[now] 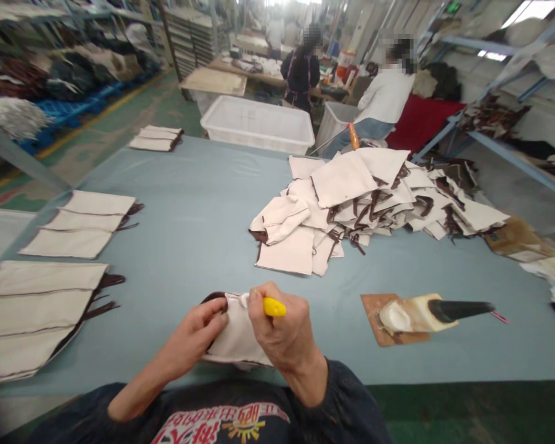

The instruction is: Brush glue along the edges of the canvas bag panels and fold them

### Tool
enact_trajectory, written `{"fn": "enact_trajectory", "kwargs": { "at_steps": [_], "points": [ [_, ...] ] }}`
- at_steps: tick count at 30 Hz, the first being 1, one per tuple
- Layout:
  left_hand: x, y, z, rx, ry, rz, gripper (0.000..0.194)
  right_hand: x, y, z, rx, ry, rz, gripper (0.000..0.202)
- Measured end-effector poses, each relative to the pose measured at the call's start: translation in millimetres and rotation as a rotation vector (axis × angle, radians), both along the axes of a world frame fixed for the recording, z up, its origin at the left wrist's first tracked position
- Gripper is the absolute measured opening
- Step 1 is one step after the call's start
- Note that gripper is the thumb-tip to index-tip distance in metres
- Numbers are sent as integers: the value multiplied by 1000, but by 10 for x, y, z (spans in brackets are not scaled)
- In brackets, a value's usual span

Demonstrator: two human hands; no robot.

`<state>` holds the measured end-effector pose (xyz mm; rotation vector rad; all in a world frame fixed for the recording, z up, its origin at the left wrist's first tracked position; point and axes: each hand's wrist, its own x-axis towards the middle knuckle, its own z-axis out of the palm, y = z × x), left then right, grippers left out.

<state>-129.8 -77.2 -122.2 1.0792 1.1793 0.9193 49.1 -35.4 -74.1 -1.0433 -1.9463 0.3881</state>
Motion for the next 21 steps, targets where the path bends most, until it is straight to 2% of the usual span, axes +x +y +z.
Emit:
{"fn": "enact_trajectory", "kwargs": {
  "at_steps": [4, 9, 12, 15, 18, 21],
  "points": [
    [86, -15, -14, 171, 232, 22, 20, -172, 36, -43, 5, -108, 3, 33],
    [117, -30, -38, 236, 314, 72, 16, -320, 160, -71, -73, -68, -17, 35],
    [88, -33, -111, 258, 382, 63, 21, -367, 282, -64, -187, 63, 64, 38],
    [45, -21, -197, 269, 407, 23, 26, -347, 409, -99, -313, 331, 67, 41],
    [-8, 9, -242, 227, 363, 77, 24, -249, 474, -246, -321, 496, -14, 40],
    [-47, 44, -214, 104, 174, 109, 26, -154, 453, -496, -212, 368, -86, 33]
  ]
}}
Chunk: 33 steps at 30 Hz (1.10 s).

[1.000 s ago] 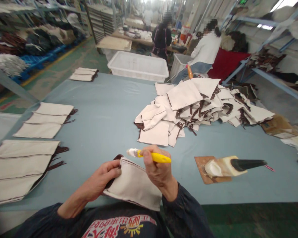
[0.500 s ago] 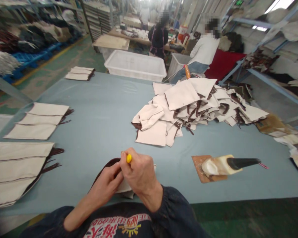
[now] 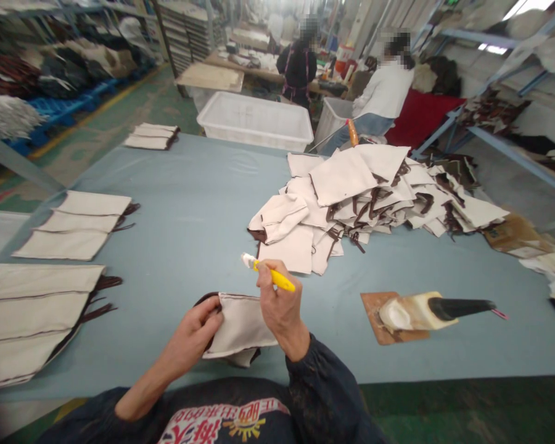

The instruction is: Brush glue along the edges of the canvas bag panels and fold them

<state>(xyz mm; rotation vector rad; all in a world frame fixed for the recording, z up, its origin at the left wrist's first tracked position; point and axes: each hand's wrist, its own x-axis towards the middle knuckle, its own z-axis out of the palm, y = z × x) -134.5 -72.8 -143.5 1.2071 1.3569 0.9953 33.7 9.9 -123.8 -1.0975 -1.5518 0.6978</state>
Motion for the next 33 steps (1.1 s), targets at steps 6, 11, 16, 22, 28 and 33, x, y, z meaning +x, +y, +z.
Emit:
{"fn": "enact_trajectory", "kwargs": {
  "at_steps": [6, 11, 16, 22, 28, 33],
  "points": [
    [-40, 33, 119, -221, -324, -54, 47, -45, -100, -394, 9, -252, 96, 33],
    [-229, 15, 11, -163, -91, -78, 43, 91, 38, -411, -1, -259, -79, 39],
    [-252, -32, -124, -116, 7, -304, 29, 223, 205, -475, -22, -308, -123, 42],
    [-143, -95, -208, -6, 138, -327, 29, 209, 138, -497, -15, -305, -153, 39],
    [-149, -181, -262, 98, 220, -248, 28, 300, -405, -149, -108, -65, 18, 30],
    [-70, -194, -253, 315, 300, -217, 26, 208, -693, 111, 65, -174, 68, 23]
  ]
}}
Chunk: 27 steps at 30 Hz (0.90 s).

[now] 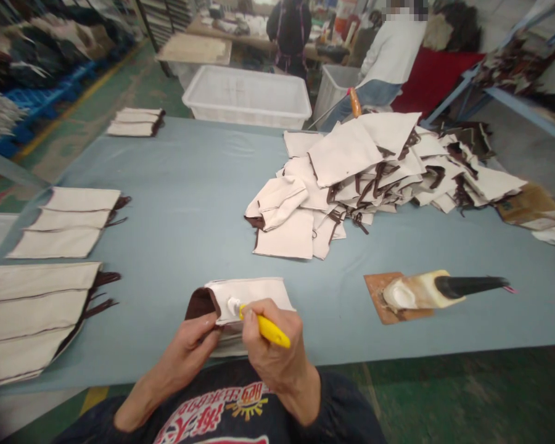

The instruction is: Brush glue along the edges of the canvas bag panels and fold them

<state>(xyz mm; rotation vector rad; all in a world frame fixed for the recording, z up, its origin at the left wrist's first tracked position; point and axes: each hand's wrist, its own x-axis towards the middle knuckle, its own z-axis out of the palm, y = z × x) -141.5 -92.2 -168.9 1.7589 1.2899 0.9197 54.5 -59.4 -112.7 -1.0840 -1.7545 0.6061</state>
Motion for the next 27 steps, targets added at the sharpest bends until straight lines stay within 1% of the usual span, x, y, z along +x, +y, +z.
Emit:
{"fn": "enact_trajectory", "kwargs": {
  "at_steps": [3, 5, 8, 11, 12, 13, 14, 17, 18, 19, 21, 23, 25, 27],
  "points": [
    [49, 18, 9, 116, 25, 1, 24, -63, -70, 98, 136, -50, 19, 23],
    [70, 29, -2, 170, 43, 19, 23, -96, -119, 133, 203, -74, 53, 22],
    [91, 38, -41, 212, 66, 86, 26, -144, -189, 147, 292, -119, 98, 18],
    [106, 44, -70, 244, 79, 145, 29, -175, -236, 133, 346, -120, 109, 18],
    [111, 48, -74, 261, 78, 161, 30, -173, -248, 125, 338, -104, 106, 18],
    [114, 52, -75, 280, 75, 178, 31, -161, -260, 115, 294, -79, 95, 17],
    [115, 57, -74, 299, 76, 194, 33, -141, -270, 104, 215, -45, 76, 16],
    [104, 72, -62, 353, 90, 236, 35, -37, -283, 62, -112, 120, -4, 20],
    [98, 77, -57, 370, 99, 247, 34, 1, -276, 50, -190, 175, -35, 23],
    [91, 81, -53, 387, 107, 253, 34, 34, -263, 39, -231, 219, -61, 25],
    [83, 89, -48, 413, 117, 246, 33, 69, -225, 29, -224, 260, -99, 26],
    [87, 96, -51, 424, 118, 218, 32, 52, -195, 32, -141, 225, -119, 24],
    [101, 97, -62, 416, 110, 199, 29, -5, -199, 41, -22, 131, -91, 20],
    [115, 90, -78, 403, 97, 209, 29, -68, -246, 47, 92, 22, -38, 18]
  ]
}}
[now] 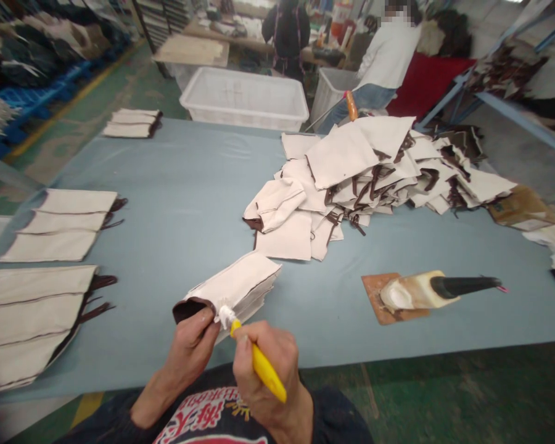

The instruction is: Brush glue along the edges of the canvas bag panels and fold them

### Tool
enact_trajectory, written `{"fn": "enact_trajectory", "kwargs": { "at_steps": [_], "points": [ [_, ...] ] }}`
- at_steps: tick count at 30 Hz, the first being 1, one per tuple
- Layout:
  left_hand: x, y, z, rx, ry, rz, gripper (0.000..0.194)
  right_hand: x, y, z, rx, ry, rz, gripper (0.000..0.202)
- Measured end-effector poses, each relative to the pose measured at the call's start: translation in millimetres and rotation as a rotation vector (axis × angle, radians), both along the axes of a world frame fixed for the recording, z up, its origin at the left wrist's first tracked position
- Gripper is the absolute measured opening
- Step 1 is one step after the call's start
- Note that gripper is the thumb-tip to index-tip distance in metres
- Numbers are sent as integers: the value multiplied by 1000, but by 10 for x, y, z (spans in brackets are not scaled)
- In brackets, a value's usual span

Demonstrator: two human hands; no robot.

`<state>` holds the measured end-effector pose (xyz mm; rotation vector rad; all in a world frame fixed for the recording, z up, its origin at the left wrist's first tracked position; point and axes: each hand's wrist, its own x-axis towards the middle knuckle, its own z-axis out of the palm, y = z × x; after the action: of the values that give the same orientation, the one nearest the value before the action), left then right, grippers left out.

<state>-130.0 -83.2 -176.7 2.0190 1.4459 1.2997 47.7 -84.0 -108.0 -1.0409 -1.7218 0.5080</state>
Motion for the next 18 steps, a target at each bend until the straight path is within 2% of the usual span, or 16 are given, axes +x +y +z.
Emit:
{"fn": "enact_trajectory", "kwargs": {
  "at_steps": [2, 5, 9, 14, 18],
  "points": [
    [10, -13, -13, -8, -14, 16, 30, -33, -64, 5, 63, -60, 37, 17],
    [20, -23, -14, -39, -18, 12, 30, -1, -99, 28, 60, -73, 25, 17],
    [46, -2, 8, -59, -8, 0, 28, 63, 15, 73, 141, -116, -17, 16],
    [50, 13, 27, -60, -32, -47, 26, -57, 105, 78, 330, -246, 175, 18],
    [17, 0, 1, -79, -63, -47, 24, -137, 66, 76, 309, -212, 222, 20]
  ]
}}
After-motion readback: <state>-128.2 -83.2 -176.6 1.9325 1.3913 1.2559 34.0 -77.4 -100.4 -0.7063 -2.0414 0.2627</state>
